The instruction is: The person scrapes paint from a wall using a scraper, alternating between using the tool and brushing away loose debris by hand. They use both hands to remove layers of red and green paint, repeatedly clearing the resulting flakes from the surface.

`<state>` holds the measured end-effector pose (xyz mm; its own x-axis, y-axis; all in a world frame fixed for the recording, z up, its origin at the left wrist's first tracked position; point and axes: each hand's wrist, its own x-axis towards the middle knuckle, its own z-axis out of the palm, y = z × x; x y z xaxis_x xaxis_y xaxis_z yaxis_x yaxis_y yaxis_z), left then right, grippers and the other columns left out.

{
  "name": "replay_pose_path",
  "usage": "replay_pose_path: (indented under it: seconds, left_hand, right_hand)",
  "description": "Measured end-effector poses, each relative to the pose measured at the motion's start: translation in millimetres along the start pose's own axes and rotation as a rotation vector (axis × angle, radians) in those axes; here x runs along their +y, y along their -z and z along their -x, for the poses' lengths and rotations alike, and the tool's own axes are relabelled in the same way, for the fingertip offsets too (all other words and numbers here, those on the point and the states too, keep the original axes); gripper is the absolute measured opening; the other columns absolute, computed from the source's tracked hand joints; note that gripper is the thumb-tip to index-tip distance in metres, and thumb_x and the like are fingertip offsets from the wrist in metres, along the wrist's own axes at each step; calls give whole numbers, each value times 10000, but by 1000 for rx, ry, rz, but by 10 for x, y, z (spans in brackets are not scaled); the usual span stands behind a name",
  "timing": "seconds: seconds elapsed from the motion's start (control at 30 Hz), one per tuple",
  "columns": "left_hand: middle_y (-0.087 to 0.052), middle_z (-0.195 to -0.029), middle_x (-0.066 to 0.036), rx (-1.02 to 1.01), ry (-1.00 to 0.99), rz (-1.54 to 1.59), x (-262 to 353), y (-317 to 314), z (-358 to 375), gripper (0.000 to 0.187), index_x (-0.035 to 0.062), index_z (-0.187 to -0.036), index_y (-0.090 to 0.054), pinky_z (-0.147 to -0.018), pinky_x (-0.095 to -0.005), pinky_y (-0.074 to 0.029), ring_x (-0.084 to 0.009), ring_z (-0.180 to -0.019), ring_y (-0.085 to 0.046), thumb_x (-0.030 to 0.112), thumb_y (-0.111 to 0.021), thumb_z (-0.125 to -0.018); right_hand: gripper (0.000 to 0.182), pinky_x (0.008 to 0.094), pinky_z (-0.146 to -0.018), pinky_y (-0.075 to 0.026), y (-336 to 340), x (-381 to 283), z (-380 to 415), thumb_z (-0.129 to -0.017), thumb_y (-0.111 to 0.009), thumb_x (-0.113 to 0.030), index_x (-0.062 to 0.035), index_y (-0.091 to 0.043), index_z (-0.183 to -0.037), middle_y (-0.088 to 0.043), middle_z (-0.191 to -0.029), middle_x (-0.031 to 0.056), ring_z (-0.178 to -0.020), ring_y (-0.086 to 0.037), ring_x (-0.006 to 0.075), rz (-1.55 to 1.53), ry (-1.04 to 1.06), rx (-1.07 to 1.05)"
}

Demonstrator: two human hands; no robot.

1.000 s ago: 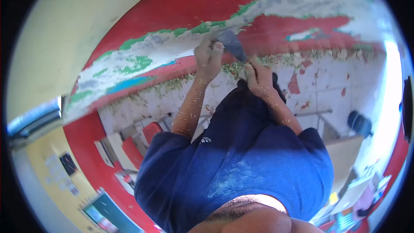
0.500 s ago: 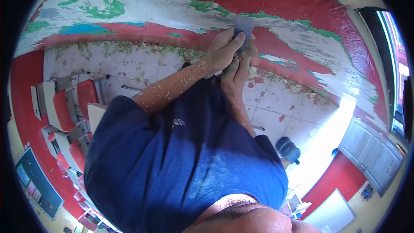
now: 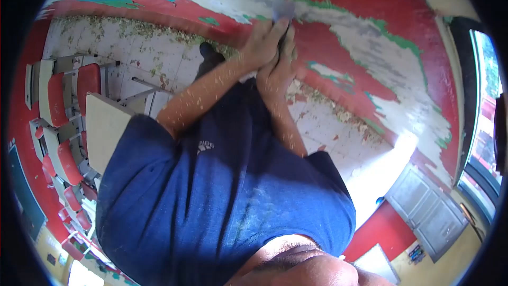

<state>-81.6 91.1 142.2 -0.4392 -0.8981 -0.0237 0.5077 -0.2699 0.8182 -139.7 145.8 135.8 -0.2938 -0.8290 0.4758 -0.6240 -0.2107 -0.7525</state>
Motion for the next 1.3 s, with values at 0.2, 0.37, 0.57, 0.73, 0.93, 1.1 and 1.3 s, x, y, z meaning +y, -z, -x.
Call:
replay_pose_path:
  seconds: [0.2,0.37,0.57,0.73,0.93,1.1,1.3]
  left_hand:
    - [-539,-592,-52,-98,-124,-118,524,-164,-180,368,13,-729,-514,-515,-327,-481,-168,-545,-577,264,-408,-976]
    - [-555,-632,-79,70,-87,-286,113,181,-85,348,12,-789,-515,-559,-340,-494,-206,-573,-585,265,-388,-990]
    - [-552,-593,-95,65,-66,-38,399,52,-95,389,9,-703,-504,-511,-328,-482,-190,-531,-572,252,-393,-986]
    - [-585,-619,-96,137,70,-133,187,284,79,355,1,-764,-529,-555,-302,-497,-179,-563,-597,235,-394,-993]
    - [-621,-661,-90,51,-84,-440,706,281,263,375,-26,-785,-568,-621,-290,-514,-170,-643,-635,234,-394,-992]
    - [-554,-711,-72,-49,123,-161,860,452,146,331,-34,-945,-537,-577,-301,-501,-188,-626,-601,254,-385,-1001]
    - [-444,-628,-17,-142,106,-266,1131,667,-24,308,-43,-890,-528,-509,-270,-449,-129,-531,-505,206,-378,-994]
  right_hand:
    - [507,432,-901,-426,-30,-99,-112,-872,-484,-114,50,-381,-1341,-522,-1206,261,-1078,-517,414,-129,-40,-31]
    - [504,403,-907,-424,-110,-82,2,-889,-489,-183,50,-408,-1329,-539,-1208,250,-1106,-539,374,-76,-7,-49]
    - [486,431,-843,-462,-161,49,36,-866,-460,-86,56,-400,-1328,-548,-1134,266,-991,-563,416,-49,-52,-144]
    - [482,404,-817,-477,-247,75,178,-876,-416,-61,49,-386,-1344,-565,-1130,252,-947,-594,381,-98,-20,-164]
    - [506,349,-742,-506,-67,-407,169,-875,-400,-26,49,-335,-1371,-570,-1153,249,-893,-638,343,-359,-338,-301]
    - [486,326,-681,-507,-558,-495,354,-854,-451,6,51,-388,-1334,-619,-995,205,-761,-649,280,-302,-311,-8]
    - [327,269,-532,-458,-1195,-737,181,-846,-510,14,49,-581,-1163,-584,-619,102,-514,-569,160,-407,-303,352]
